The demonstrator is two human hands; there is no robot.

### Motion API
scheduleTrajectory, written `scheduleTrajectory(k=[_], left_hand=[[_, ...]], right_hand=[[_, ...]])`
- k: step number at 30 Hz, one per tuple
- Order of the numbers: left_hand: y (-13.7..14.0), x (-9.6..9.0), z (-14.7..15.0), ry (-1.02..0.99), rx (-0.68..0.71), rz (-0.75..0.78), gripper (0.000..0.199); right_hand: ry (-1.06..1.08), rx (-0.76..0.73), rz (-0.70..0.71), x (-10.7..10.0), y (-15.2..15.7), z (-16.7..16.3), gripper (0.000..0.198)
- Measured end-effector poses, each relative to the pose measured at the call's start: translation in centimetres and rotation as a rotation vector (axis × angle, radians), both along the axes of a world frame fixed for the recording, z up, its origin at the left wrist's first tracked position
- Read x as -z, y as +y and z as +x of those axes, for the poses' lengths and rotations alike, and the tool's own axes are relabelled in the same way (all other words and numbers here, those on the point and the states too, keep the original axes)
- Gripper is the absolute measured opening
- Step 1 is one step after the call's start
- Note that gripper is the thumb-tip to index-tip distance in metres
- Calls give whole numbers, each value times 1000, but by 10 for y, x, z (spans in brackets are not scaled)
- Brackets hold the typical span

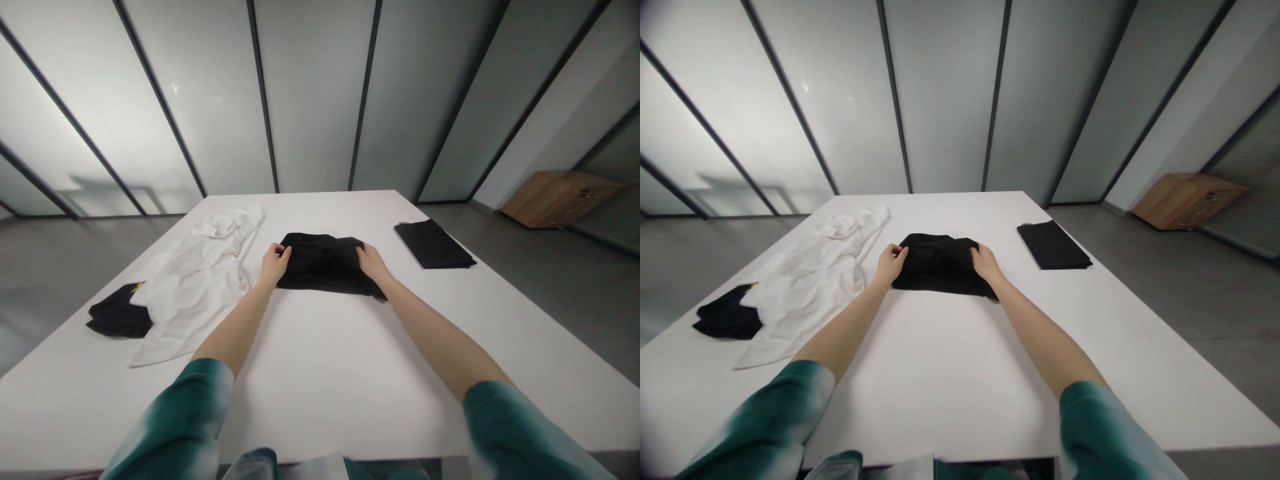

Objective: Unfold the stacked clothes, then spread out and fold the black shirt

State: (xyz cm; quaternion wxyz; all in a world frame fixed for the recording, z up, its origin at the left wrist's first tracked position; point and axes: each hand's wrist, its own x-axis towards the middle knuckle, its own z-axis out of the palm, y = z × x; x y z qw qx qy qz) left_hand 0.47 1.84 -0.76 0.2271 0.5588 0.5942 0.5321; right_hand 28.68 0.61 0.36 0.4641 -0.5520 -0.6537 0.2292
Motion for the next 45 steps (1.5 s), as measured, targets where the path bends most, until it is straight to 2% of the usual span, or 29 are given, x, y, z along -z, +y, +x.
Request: scheduleTrajectory(k=[3, 5, 9, 11, 14, 16, 18, 20, 23, 27, 29, 32, 36, 38, 40, 43, 45], left_hand=[[-8, -10, 6, 156, -63, 167, 17], [-16, -17, 13, 224, -33, 221, 18], [-36, -31, 32, 222, 280, 135, 28], [-43, -35, 43, 120, 375, 138, 27], [-46, -38, 53, -155, 391, 152, 57], [-43, -41, 57, -361, 382, 98, 56], [-39, -45, 58, -521, 372, 14, 49], [-34, -49, 57, -607, 369, -45, 42], [-29, -52, 53, -652, 396, -46, 33], [-17, -53, 37, -649, 394, -22, 30], [-7, -56, 24, -682, 308, 0, 29], [8, -67, -5, -821, 109, 81, 24], [21, -84, -56, -982, -69, 248, 22], [24, -87, -79, -988, -98, 312, 23], [26, -84, -94, -942, -134, 290, 21], [25, -70, -95, -718, -133, 61, 25], [22, -56, -83, -449, -71, -105, 37]], right_hand=[[353, -30, -150, -15, 8, 1, 27], [524, -62, -287, -29, 15, -2, 27], [694, -229, -422, -69, 22, -20, 32], [685, -350, -447, -88, 15, -34, 34], [580, -520, -453, -103, -5, -53, 34], [473, -595, -437, -104, -18, -61, 35], [383, -604, -423, -100, -25, -63, 37], [368, -559, -427, -94, -24, -60, 38], [545, -442, -393, -89, -7, -47, 34], [869, -201, -190, -91, 35, -12, 28], [990, -84, -80, -92, 57, 12, 27], [1124, 58, 72, -91, 81, 49, 27], [1230, 189, 163, -80, 90, 93, 31], [1183, 214, 136, -70, 88, 110, 29], [1017, 237, -22, -56, 82, 124, 23], [562, 359, -306, -30, 73, 136, 15], [260, 436, -311, -14, 67, 137, 12]])
